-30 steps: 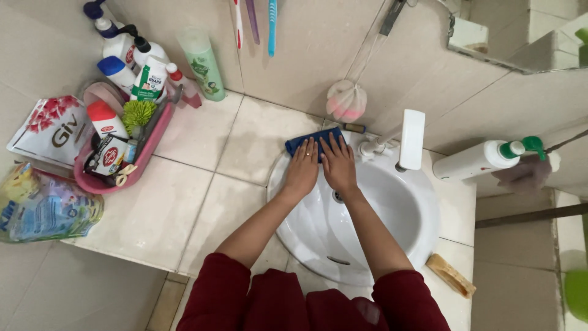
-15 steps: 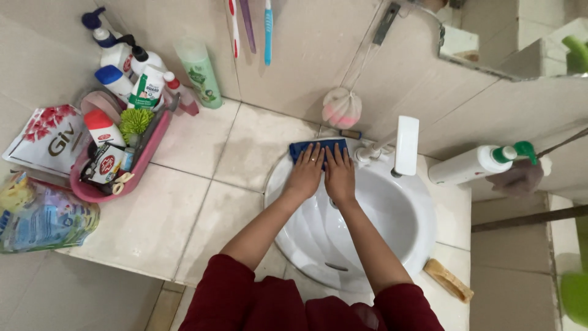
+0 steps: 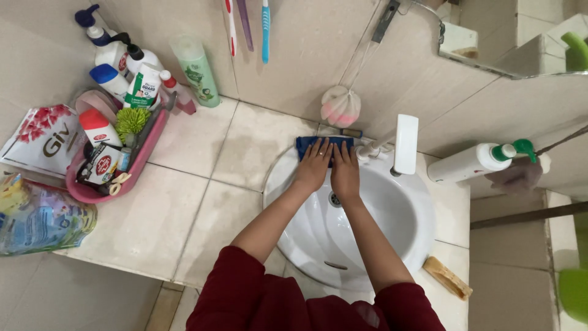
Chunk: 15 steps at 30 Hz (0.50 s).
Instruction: The person wets a blue cloth under the faucet, then wipes the sink basin and surrounding countertop. They repeatedly rinse and wring the cloth while continuing to wipe the sink area.
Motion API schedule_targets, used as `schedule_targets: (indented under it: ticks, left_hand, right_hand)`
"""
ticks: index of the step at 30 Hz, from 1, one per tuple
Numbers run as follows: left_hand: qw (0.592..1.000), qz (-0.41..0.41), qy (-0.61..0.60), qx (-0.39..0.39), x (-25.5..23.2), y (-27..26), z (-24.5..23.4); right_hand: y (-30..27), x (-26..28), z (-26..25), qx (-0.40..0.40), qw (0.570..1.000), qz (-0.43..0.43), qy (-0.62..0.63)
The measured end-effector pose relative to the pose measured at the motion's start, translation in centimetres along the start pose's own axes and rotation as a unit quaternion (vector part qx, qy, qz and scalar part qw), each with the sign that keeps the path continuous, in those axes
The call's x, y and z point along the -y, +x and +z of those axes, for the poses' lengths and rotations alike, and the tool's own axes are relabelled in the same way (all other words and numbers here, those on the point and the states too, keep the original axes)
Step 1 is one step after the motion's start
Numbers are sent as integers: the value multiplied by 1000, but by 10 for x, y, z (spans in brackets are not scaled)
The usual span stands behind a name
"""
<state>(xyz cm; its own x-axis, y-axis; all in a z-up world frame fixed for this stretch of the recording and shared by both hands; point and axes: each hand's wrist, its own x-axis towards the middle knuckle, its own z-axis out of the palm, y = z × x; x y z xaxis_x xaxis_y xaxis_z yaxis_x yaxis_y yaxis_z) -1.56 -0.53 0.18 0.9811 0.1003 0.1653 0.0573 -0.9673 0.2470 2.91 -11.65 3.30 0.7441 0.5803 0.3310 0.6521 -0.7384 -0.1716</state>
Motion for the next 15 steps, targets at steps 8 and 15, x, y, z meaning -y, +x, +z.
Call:
schedule_targets:
  ticks: [8, 15]
  left_hand:
    - [999, -2, 11, -31, 21, 19, 10]
    - [999, -15, 8, -28, 23, -18, -19]
  right_hand:
    - [22, -13, 17, -1, 1000, -19, 18]
    - [10, 16, 7, 13, 996, -53, 74]
